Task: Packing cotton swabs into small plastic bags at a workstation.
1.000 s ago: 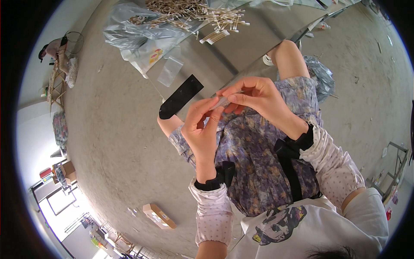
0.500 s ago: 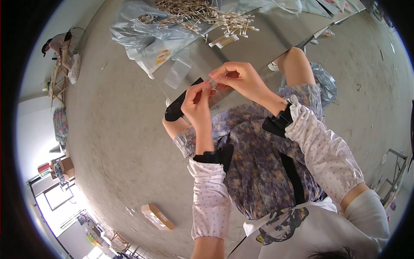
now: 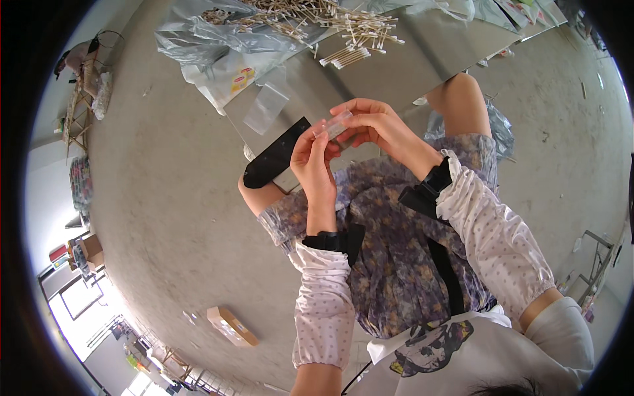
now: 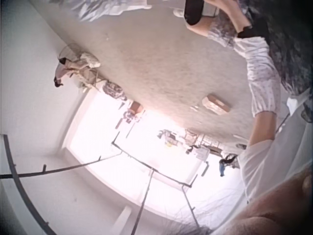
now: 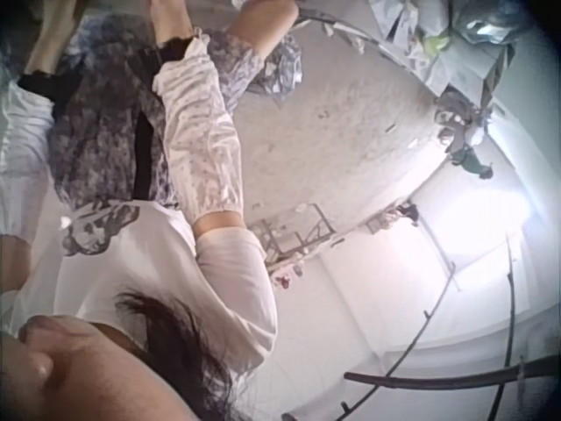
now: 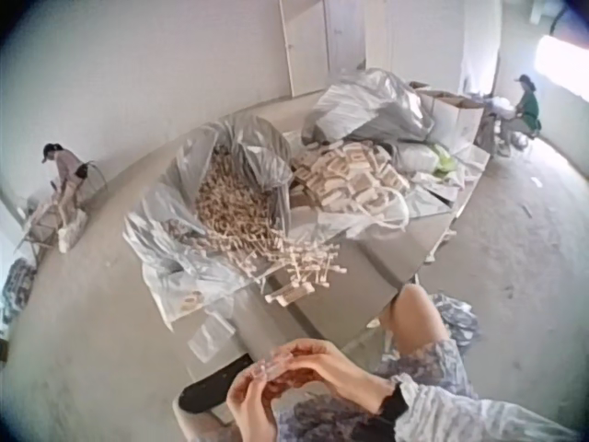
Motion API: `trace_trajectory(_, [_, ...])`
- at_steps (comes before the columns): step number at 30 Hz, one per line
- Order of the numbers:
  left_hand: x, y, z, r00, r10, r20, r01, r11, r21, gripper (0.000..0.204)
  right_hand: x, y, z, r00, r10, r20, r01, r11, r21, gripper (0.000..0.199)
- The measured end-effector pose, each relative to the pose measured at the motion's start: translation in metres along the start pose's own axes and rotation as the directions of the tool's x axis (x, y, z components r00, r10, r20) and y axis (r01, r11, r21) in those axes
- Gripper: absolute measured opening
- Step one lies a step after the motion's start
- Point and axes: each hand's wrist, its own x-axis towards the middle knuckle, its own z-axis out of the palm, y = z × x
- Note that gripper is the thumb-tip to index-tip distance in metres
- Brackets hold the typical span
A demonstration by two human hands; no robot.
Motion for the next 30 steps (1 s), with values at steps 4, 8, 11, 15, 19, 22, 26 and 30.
trace_trajectory(4, [0.000,0.000,-0.003,0.999,0.027,0.022,-0.025,0.997,-0.068,0.033,-0.002,0.000,0.005,0.999,0.025,-0.023,-0.024,0.999,0.025,0.030])
trace_trajectory(8, [-0.001,-0.004,-0.005,1.000,0.013,0.018,-0.012,1.000,-0.023,0.030,-0.005,0.004,0.010,0.998,-0.027,-0.062,0.023,0.998,-0.057,0.028])
trace_trajectory(11, [-0.001,-0.009,-0.011,0.999,0.039,0.008,-0.039,0.999,0.030,0.028,-0.004,0.007,0.011,0.996,-0.074,-0.052,0.065,0.986,-0.155,0.028])
trace_trajectory(15, [-0.003,-0.008,-0.002,0.992,0.117,0.048,-0.124,0.976,0.181,0.026,-0.004,0.005,0.006,0.993,-0.113,-0.034,0.101,0.964,-0.247,0.028])
trace_trajectory(19, [-0.003,-0.001,0.003,0.989,0.130,0.064,-0.141,0.966,0.218,0.024,-0.002,0.006,0.010,0.982,-0.186,-0.011,0.170,0.918,-0.358,0.026])
trace_trajectory(22, [-0.004,-0.003,0.003,0.995,0.100,0.003,-0.098,0.978,0.186,0.022,-0.004,0.006,0.014,0.976,-0.215,-0.022,0.189,0.898,-0.397,0.024])
trace_trajectory(26, [0.000,-0.005,-0.005,0.999,0.047,0.008,-0.048,0.993,0.104,0.020,-0.001,0.004,0.015,0.992,-0.114,-0.053,0.088,0.928,-0.361,0.024])
trace_trajectory(30, [0.003,-0.007,0.000,0.999,0.051,-0.013,-0.049,0.989,0.140,0.017,-0.002,0.000,0.012,0.995,-0.063,-0.072,0.038,0.953,-0.302,0.026])
